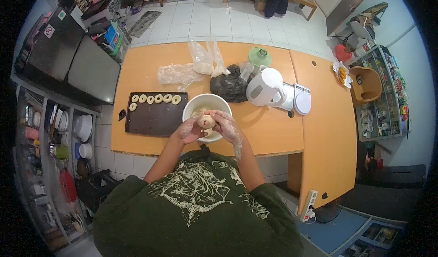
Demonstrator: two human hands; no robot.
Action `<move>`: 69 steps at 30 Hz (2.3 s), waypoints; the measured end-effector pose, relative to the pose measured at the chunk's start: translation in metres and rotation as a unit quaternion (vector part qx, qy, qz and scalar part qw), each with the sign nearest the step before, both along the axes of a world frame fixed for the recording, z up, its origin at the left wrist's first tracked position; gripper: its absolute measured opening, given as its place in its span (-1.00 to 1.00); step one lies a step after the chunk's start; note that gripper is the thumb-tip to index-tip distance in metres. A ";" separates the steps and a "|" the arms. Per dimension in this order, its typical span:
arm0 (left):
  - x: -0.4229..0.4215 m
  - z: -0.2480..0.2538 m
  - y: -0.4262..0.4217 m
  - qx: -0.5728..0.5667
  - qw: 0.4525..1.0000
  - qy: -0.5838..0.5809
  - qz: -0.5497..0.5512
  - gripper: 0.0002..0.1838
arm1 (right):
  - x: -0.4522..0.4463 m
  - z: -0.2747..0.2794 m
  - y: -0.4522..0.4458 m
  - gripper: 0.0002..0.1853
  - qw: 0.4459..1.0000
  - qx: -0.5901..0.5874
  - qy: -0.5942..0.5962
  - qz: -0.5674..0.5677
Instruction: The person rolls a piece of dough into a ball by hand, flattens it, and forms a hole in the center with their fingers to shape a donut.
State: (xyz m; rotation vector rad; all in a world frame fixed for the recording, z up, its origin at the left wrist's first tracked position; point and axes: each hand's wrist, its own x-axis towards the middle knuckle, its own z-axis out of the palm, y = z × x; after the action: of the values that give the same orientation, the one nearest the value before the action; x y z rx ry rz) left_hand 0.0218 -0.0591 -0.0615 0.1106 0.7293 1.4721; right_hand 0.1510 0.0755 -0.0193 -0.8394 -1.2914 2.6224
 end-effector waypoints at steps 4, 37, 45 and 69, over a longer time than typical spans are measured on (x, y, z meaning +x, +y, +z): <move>-0.003 -0.006 -0.001 -0.013 1.000 -0.012 0.025 -0.63 | 0.001 -0.012 0.004 -0.70 1.000 -0.017 0.015 0.009; 0.008 0.001 0.007 -0.020 0.980 0.144 0.134 -0.83 | -0.001 -0.026 0.006 -0.81 0.997 -0.038 0.040 -0.056; 0.008 0.002 0.008 0.028 0.983 0.126 0.128 -0.82 | -0.001 -0.033 0.008 -0.81 0.996 -0.042 0.062 -0.054; -0.001 -0.002 0.006 -0.001 0.993 0.023 0.112 -0.85 | -0.001 -0.015 0.000 -0.77 0.991 -0.094 0.048 -0.078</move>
State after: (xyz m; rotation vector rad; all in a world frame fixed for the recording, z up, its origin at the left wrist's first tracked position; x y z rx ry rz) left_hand 0.0208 -0.0532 -0.0635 0.0638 0.8001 1.6863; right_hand 0.1502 0.0755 -0.0344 -0.7924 -0.9265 2.6527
